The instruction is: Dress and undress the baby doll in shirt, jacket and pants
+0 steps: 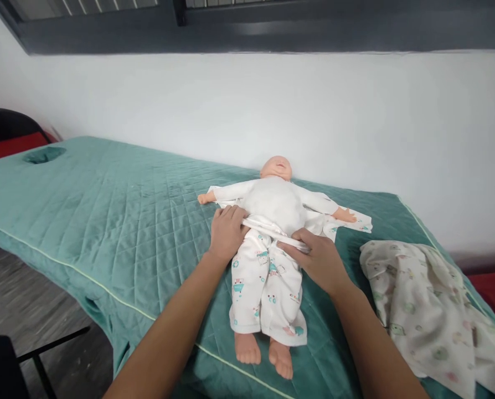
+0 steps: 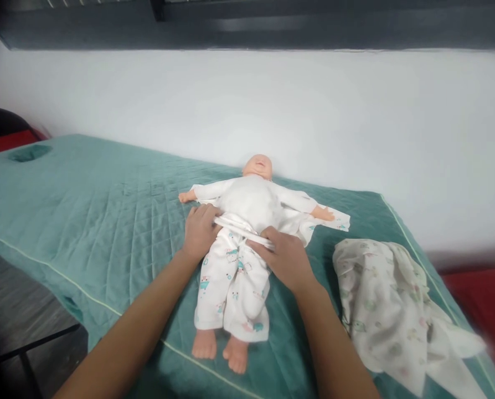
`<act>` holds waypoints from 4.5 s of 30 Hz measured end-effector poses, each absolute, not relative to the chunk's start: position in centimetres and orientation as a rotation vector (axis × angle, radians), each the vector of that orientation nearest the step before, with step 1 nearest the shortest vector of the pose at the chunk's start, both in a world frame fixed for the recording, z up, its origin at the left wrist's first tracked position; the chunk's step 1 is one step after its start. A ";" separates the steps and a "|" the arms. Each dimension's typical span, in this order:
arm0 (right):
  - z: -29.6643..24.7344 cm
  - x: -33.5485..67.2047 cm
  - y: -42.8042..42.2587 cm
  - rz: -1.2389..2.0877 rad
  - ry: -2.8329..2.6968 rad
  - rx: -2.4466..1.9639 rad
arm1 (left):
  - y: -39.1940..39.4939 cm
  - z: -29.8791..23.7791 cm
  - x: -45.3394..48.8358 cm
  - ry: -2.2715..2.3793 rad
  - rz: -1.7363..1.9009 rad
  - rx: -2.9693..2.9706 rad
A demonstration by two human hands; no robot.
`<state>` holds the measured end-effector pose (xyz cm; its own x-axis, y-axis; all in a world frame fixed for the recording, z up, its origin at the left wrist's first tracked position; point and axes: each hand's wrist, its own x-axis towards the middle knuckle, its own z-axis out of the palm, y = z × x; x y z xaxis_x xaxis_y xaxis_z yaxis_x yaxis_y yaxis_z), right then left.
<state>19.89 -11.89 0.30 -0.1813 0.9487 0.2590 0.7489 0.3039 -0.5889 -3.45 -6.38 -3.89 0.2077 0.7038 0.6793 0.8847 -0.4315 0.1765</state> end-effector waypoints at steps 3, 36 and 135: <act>0.6 19.9 -12.0 0.568 -1.992 -1.480 | -6.4 -3.9 -3.5 -1.540 -1.024 -2.239; -2.0 22.0 -8.3 0.781 -1.721 -1.356 | -3.8 -3.3 -1.9 -1.564 -1.544 -2.345; 4.1 19.3 -24.6 0.552 -2.117 -1.554 | -23.7 2.4 -5.5 -2.035 -1.251 -3.187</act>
<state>19.25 -24.56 4.08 -0.2610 0.9576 0.1223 0.7758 0.2834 -0.5637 -5.50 -23.75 2.42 0.4005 0.9155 0.0381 0.4475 -0.2317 0.8638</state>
